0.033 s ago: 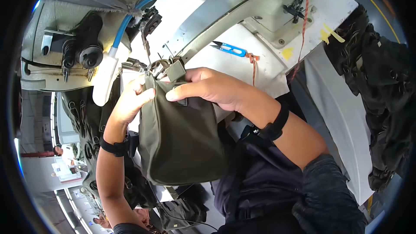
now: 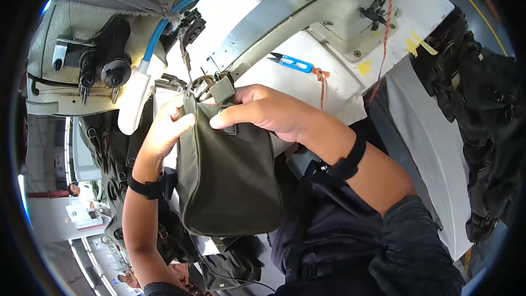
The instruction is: The person operates an industrial sewing machine to stitch a zipper onto a green fabric bag. They guide the bag under the needle, align the zipper teeth, and sew along the edges. The person periodically stops to adjust the bag's position and inspect the stitching.
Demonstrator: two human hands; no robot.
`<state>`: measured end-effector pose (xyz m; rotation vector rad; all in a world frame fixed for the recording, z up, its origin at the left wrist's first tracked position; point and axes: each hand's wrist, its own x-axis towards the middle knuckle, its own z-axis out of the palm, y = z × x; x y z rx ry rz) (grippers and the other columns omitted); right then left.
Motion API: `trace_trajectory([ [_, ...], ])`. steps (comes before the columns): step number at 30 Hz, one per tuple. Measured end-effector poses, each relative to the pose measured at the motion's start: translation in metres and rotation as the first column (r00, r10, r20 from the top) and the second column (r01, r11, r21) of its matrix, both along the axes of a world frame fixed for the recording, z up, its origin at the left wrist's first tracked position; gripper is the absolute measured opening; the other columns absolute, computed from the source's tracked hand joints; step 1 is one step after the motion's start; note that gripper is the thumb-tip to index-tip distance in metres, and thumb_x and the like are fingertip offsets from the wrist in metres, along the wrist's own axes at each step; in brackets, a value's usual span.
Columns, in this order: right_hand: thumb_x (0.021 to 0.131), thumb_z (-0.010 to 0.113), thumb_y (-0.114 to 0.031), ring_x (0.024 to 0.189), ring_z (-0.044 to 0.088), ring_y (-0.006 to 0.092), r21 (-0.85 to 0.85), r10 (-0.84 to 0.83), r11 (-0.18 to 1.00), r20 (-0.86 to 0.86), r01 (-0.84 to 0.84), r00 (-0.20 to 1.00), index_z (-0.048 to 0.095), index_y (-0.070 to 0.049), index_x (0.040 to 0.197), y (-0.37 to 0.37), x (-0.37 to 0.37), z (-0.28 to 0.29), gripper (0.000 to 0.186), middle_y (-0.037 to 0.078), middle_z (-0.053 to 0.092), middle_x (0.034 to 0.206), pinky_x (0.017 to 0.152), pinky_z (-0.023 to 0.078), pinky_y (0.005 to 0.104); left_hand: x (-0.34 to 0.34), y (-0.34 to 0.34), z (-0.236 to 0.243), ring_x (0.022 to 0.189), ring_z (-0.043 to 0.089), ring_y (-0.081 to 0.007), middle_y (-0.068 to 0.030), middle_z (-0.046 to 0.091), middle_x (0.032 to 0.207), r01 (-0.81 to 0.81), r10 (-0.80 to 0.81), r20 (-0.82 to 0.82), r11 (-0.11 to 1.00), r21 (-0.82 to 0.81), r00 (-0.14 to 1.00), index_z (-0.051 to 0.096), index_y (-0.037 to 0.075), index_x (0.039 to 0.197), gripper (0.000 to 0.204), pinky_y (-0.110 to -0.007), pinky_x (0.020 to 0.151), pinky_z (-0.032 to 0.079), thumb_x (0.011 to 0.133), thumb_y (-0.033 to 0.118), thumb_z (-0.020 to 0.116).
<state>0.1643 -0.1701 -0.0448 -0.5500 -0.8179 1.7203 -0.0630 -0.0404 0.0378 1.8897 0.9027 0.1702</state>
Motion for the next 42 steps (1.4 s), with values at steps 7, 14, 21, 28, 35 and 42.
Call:
trace_trajectory([
  [7,0.092,0.073,-0.012,0.101,0.067,0.0106,-0.046,-0.03,0.998,0.032,0.031,0.999,0.075,-0.001,0.12,0.004,0.003,0.016,0.03,0.003,0.075,0.113,0.095,0.05,0.0287,-0.007,-0.009,-0.018,0.061,0.03,-0.0002,0.0106,0.038,0.073,-0.139,0.115,0.109,0.959,0.245,0.987,0.065,0.003,0.106,0.043,-0.022,0.051,0.026,0.08,0.021,0.094],
  [14,0.091,0.073,-0.015,0.088,0.063,0.0068,-0.052,-0.098,0.993,0.117,0.105,0.988,0.078,-0.002,0.101,0.007,0.003,0.023,0.017,0.0,0.074,0.095,0.085,0.049,0.0256,0.003,-0.01,-0.003,0.075,0.043,-0.0032,0.0068,0.049,0.086,-0.072,0.067,0.028,0.977,0.2,0.997,0.063,-0.001,0.127,0.052,-0.023,0.067,0.038,0.085,0.018,0.088],
  [21,0.092,0.075,-0.019,0.07,0.054,0.0041,0.078,-0.436,0.897,0.305,0.435,0.846,0.078,0.001,0.09,0.006,-0.013,0.035,0.02,-0.003,0.067,0.078,0.063,0.043,0.0242,0.005,0.001,0.006,0.105,0.062,-0.0103,-0.0041,0.068,0.118,0.025,-0.02,-0.019,0.946,0.324,1.0,0.07,0.0,0.122,0.038,-0.028,0.095,0.049,0.091,0.017,0.083],
  [28,0.088,0.079,-0.015,0.056,0.049,0.0089,0.407,-0.717,0.687,0.515,0.602,0.469,0.054,-0.004,0.104,0.011,-0.006,0.046,0.032,0.005,0.06,0.062,0.055,0.039,0.0309,0.011,0.001,0.008,0.102,0.062,-0.0092,-0.0022,0.068,0.113,0.037,-0.042,0.012,0.963,0.267,0.999,0.072,0.001,0.118,0.037,-0.029,0.092,0.05,0.091,0.022,0.084],
  [35,0.094,0.072,-0.013,0.064,0.054,0.0134,0.498,-0.65,0.76,0.605,0.418,0.46,0.063,-0.003,0.115,0.008,0.003,0.059,0.026,0.007,0.065,0.075,0.065,0.044,0.0314,0.016,0.004,0.006,0.098,0.06,-0.0082,-0.0009,0.068,0.109,0.052,-0.073,0.086,0.973,0.226,0.994,0.072,0.002,0.12,0.039,-0.028,0.088,0.049,0.09,0.023,0.085],
  [42,0.092,0.07,-0.02,0.077,0.062,0.0116,0.395,-0.441,0.897,0.763,0.198,0.474,0.071,0.0,0.116,0.017,0.006,0.077,0.03,0.006,0.07,0.084,0.073,0.05,0.0303,0.018,0.008,0.007,0.094,0.059,-0.0073,0.0004,0.068,0.105,0.122,-0.163,0.101,0.937,0.327,0.981,0.072,0.002,0.121,0.042,-0.027,0.084,0.048,0.088,0.025,0.087],
])
